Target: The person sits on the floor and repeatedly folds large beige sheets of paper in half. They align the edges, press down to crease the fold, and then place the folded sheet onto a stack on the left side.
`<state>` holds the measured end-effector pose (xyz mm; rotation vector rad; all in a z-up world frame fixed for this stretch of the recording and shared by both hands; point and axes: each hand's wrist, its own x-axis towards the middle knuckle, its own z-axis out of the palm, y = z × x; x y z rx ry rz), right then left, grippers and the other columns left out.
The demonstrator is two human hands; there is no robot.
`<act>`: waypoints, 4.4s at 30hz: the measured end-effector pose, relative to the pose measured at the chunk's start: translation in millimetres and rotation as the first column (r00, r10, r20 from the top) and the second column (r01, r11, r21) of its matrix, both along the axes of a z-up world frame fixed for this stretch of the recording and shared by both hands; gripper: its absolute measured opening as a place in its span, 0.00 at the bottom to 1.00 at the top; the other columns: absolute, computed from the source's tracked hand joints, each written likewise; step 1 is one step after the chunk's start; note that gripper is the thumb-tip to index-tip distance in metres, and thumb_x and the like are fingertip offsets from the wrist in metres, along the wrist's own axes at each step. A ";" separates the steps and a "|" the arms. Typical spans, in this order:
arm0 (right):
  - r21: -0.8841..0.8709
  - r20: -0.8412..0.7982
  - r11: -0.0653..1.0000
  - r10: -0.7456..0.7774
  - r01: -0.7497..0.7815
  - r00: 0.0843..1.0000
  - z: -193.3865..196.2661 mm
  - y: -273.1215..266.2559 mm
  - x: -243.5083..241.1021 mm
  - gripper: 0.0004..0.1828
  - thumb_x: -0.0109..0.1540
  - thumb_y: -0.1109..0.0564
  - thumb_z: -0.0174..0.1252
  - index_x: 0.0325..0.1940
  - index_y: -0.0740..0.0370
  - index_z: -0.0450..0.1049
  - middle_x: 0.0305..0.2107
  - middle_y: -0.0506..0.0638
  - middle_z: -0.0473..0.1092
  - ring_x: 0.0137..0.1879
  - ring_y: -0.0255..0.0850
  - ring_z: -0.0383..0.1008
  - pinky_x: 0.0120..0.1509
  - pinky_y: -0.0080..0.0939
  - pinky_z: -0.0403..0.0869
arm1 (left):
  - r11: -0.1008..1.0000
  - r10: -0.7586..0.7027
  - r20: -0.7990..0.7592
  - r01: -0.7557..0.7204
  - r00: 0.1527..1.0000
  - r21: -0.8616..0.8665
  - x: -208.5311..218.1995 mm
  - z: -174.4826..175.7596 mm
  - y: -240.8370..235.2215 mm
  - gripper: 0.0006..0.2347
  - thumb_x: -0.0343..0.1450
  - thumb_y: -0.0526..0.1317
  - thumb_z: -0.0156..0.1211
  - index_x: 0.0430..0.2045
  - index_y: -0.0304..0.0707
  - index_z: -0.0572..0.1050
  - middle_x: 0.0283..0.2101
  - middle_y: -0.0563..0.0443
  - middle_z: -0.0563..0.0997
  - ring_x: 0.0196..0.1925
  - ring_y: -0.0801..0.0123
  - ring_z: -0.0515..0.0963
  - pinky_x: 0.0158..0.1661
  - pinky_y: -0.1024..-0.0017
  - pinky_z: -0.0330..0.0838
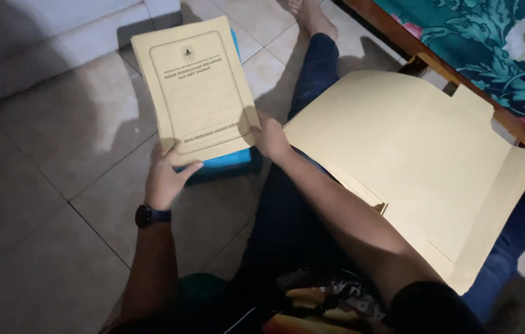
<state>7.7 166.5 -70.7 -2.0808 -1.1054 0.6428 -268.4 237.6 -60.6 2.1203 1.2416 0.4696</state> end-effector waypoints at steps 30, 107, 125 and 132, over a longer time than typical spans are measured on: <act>0.233 0.214 0.970 -0.126 0.075 0.969 83.5 -281.2 69.9 0.21 0.65 0.54 0.62 0.62 0.61 0.75 0.58 0.61 0.73 0.64 0.62 0.72 0.69 0.61 0.69 | 0.694 -0.697 0.205 0.575 0.687 0.433 153.3 63.0 -135.5 0.12 0.73 0.41 0.64 0.49 0.39 0.81 0.49 0.32 0.81 0.60 0.40 0.77 0.56 0.53 0.72; 0.212 0.174 0.923 -0.360 0.322 0.917 63.4 -419.5 24.3 0.21 0.62 0.55 0.65 0.56 0.69 0.76 0.58 0.66 0.70 0.68 0.64 0.68 0.70 0.61 0.68 | 0.240 -0.971 0.136 0.807 0.198 0.540 254.8 -1.6 -226.7 0.24 0.73 0.56 0.57 0.57 0.39 0.72 0.63 0.42 0.75 0.69 0.54 0.70 0.70 0.54 0.52; 0.176 0.702 0.870 -0.438 0.460 0.561 12.5 -419.5 70.4 0.31 0.56 0.63 0.64 0.64 0.64 0.68 0.54 0.59 0.66 0.60 0.62 0.71 0.54 0.55 0.80 | 0.195 -0.974 0.013 0.816 0.224 0.545 252.2 5.1 -231.6 0.24 0.77 0.55 0.49 0.68 0.49 0.67 0.73 0.39 0.63 0.74 0.46 0.63 0.71 0.49 0.47; 0.068 0.577 0.977 -0.203 0.201 0.791 22.8 -400.8 50.7 0.25 0.65 0.60 0.50 0.67 0.64 0.71 0.65 0.62 0.67 0.73 0.56 0.65 0.72 0.53 0.69 | 0.165 -0.965 -0.057 0.759 0.258 0.629 262.1 -15.0 -233.5 0.19 0.76 0.54 0.52 0.62 0.59 0.73 0.67 0.54 0.72 0.72 0.56 0.64 0.68 0.51 0.50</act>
